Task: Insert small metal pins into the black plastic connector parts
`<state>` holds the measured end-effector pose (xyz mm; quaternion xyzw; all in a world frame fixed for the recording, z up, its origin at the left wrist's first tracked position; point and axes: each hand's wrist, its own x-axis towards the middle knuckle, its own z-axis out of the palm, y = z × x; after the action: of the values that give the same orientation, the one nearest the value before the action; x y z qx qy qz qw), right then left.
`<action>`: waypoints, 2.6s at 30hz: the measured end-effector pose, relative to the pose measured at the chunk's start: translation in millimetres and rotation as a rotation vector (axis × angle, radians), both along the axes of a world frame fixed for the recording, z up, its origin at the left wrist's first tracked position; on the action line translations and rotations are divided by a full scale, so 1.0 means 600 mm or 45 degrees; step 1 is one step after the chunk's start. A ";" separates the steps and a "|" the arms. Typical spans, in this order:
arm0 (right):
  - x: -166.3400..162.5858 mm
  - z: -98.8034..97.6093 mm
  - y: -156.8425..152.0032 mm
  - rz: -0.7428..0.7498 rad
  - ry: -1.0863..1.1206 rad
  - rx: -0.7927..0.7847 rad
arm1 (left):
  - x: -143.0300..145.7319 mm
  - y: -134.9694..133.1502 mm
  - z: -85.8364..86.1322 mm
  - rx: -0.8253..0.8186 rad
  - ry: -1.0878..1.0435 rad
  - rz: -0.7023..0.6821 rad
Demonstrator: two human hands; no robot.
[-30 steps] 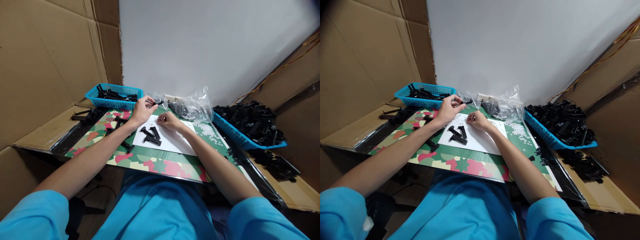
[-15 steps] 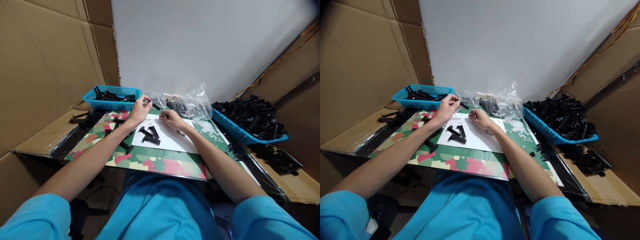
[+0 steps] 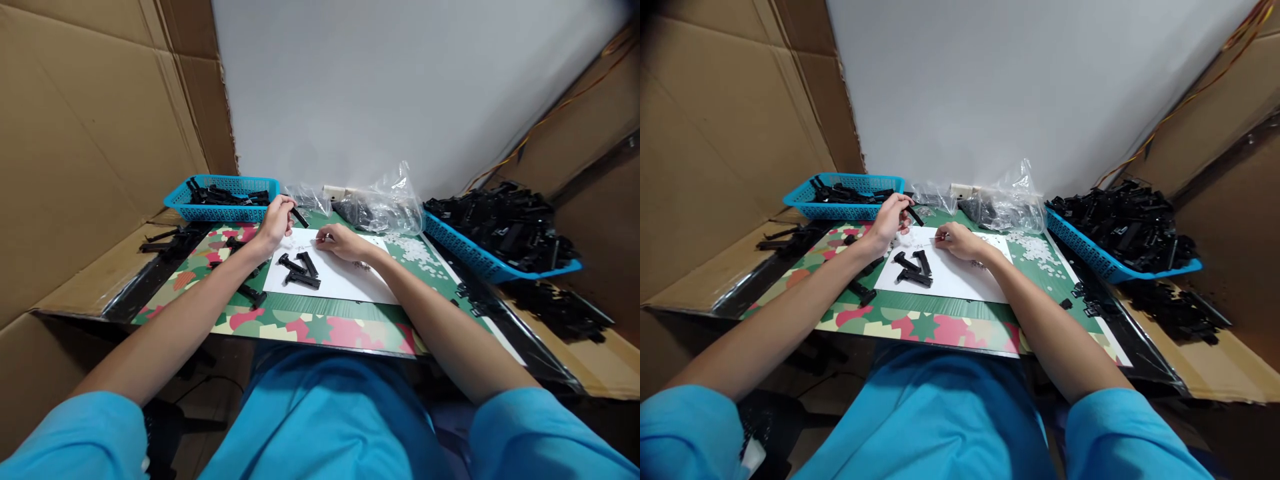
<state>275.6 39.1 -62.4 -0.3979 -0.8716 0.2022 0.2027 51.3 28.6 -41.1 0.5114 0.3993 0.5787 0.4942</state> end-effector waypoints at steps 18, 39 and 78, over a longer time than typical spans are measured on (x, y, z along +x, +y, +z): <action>0.013 0.008 0.001 0.102 0.021 -0.117 | 0.007 -0.010 0.002 -0.098 0.015 -0.141; -0.018 0.068 -0.076 0.066 0.848 -0.251 | 0.003 -0.033 0.015 0.166 -0.103 -0.419; -0.032 0.072 -0.095 0.069 0.744 -0.237 | 0.010 -0.047 0.014 0.274 -0.077 -0.553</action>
<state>256.2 -18.2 -19.0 -0.3163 -0.7646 0.3922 0.4019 57.5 0.5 -32.9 0.6173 0.2010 0.5130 0.5616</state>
